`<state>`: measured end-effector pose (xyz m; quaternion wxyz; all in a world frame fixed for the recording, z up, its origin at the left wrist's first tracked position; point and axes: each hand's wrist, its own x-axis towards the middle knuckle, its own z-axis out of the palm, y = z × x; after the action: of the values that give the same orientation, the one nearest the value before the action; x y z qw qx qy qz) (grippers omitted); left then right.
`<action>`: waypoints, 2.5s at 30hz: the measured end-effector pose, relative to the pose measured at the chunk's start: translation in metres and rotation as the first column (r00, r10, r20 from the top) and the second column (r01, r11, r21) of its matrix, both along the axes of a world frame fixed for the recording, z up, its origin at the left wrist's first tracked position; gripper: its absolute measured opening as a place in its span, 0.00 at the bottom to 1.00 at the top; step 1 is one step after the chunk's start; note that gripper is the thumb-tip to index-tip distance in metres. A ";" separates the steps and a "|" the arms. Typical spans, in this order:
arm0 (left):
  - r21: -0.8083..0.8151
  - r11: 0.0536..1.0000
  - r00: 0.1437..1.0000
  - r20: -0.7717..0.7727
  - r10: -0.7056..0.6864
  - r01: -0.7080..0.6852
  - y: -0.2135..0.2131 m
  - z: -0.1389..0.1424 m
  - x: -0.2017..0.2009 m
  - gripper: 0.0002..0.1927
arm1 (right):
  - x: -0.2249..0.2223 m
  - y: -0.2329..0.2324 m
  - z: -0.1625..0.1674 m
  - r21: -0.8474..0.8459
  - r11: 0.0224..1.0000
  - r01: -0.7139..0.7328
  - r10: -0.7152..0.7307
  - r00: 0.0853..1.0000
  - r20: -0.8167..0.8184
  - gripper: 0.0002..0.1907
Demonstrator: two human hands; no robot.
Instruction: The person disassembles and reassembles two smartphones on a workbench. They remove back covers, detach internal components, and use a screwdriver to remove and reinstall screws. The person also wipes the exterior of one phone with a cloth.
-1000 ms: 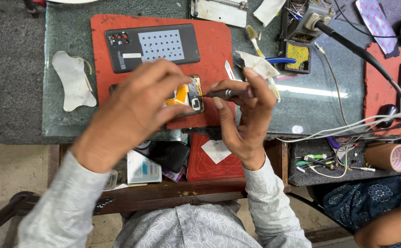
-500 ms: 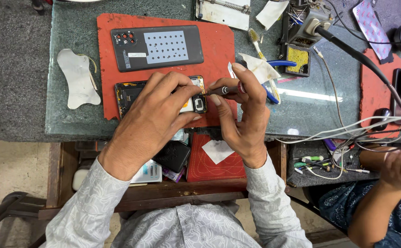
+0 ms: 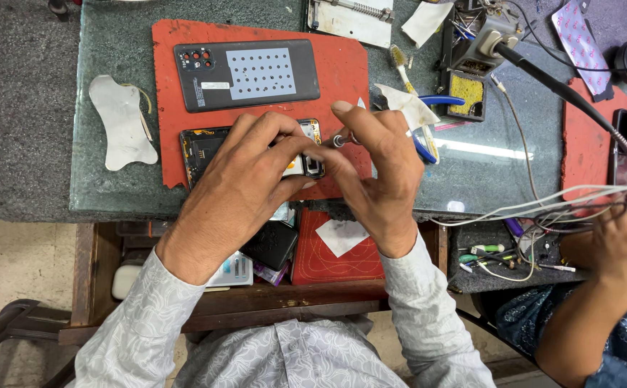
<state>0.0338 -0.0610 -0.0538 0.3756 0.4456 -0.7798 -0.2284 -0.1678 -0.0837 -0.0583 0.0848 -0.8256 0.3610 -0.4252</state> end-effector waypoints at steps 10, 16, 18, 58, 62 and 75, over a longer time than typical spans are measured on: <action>0.006 0.992 0.991 -0.053 0.125 -0.125 0.000 -0.001 -0.015 0.10 | -0.006 -0.007 0.030 0.286 0.912 -0.293 0.257 0.953 0.158 0.24; -0.029 0.986 0.984 -0.065 0.163 -0.165 -0.004 -0.003 -0.022 0.05 | -0.001 -0.007 0.030 0.151 0.985 -0.084 0.063 0.989 0.135 0.18; -0.036 0.982 0.981 -0.067 0.184 -0.187 -0.006 -0.005 -0.026 0.05 | -0.001 -0.006 0.031 0.123 0.991 -0.043 0.028 0.992 0.125 0.17; 0.043 0.987 0.971 -0.180 0.158 -0.153 -0.004 0.000 -0.026 0.10 | -0.006 -0.005 0.017 0.100 0.988 -0.117 0.107 0.989 0.100 0.27; 0.126 0.959 0.963 -0.055 0.264 -0.255 -0.005 0.003 -0.029 0.08 | -0.005 -0.005 0.017 0.119 0.984 -0.131 0.119 0.987 0.110 0.28; 0.101 0.965 0.967 -0.058 0.247 -0.240 -0.011 0.010 -0.025 0.08 | -0.006 -0.005 0.016 0.103 0.987 -0.125 0.116 0.989 0.086 0.27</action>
<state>0.0092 -0.0719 -0.0443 0.4068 0.5468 -0.6940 -0.2320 -0.1733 -0.0884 -0.0423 0.1692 -0.8225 0.3291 -0.4319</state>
